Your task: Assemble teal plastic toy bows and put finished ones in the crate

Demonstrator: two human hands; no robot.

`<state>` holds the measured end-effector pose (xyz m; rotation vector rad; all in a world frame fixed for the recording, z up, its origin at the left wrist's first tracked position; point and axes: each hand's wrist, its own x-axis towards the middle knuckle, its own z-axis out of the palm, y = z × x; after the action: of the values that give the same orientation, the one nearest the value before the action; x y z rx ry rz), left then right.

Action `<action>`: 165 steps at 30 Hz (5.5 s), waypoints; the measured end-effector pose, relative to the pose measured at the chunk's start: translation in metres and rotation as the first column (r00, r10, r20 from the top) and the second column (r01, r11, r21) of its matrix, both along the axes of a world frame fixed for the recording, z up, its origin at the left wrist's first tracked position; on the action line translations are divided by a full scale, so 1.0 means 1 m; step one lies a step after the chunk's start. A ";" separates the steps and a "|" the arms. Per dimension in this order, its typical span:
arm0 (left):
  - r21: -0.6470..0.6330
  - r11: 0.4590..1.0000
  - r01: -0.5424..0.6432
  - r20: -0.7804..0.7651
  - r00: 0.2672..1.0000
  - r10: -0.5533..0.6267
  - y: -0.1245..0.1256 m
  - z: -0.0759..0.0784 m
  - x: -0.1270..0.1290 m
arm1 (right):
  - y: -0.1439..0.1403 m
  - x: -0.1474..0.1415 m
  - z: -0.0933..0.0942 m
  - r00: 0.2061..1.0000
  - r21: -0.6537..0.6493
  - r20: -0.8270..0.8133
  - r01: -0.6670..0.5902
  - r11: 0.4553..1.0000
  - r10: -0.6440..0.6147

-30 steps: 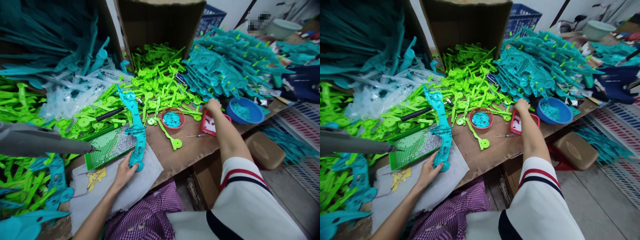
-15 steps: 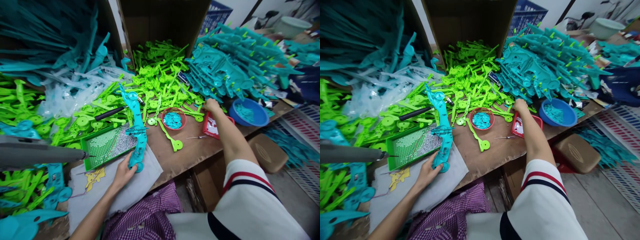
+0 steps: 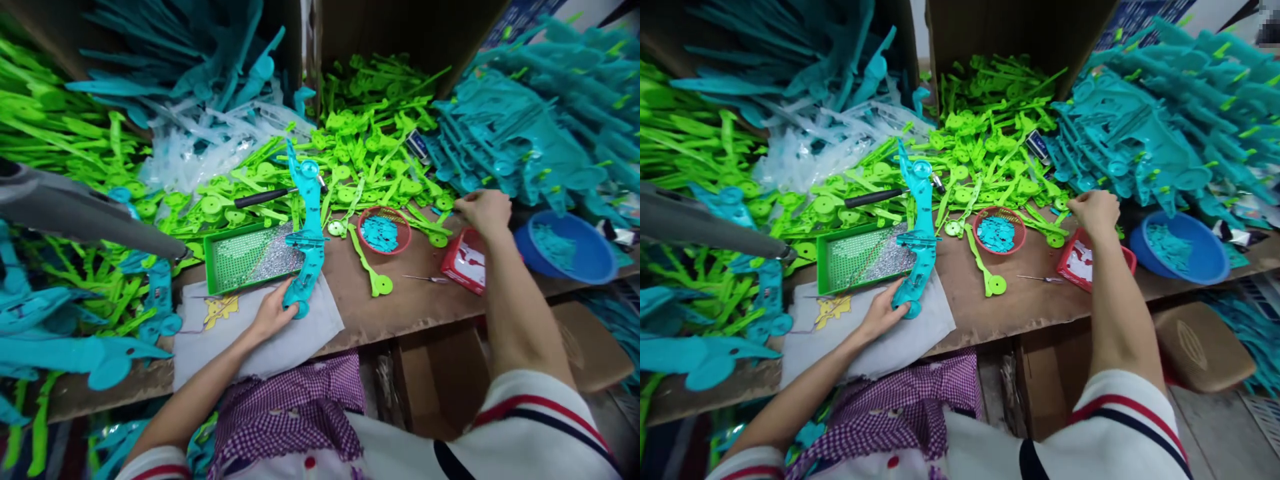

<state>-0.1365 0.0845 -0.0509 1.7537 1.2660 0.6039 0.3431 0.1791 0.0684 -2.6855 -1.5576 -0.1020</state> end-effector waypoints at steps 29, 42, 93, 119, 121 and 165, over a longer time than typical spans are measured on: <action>-0.023 0.997 -0.068 0.081 0.994 0.070 -0.012 0.009 -0.011 | -0.099 -0.196 -0.043 0.820 0.749 -0.309 -0.103 0.655 0.482; -0.134 0.949 -0.287 0.252 0.916 0.313 -0.016 0.037 0.058 | 0.046 -0.032 -0.085 0.961 0.051 -0.223 -0.158 0.986 0.165; -0.091 0.978 -0.188 0.318 0.925 0.207 -0.001 -0.004 0.069 | -0.090 -0.033 -0.063 0.964 -0.146 0.233 -0.099 0.984 0.131; -0.085 0.983 -0.161 0.388 0.904 0.181 -0.001 -0.007 0.070 | -0.074 -0.028 -0.078 0.982 -0.092 0.186 -0.008 0.996 0.025; -0.089 0.984 -0.157 0.392 0.902 0.180 -0.001 -0.005 0.070 | -0.074 -0.031 -0.079 0.980 -0.084 0.198 -0.011 0.996 0.027; -0.076 0.997 -0.004 0.361 0.932 0.032 -0.004 0.009 0.057 | -0.128 -0.263 -0.072 0.757 0.656 -0.366 -0.203 0.727 0.542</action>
<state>-0.0798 0.0804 -0.0422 1.4863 1.0325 0.8370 0.0800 0.0508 -0.0040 -1.6623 -1.5281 0.1570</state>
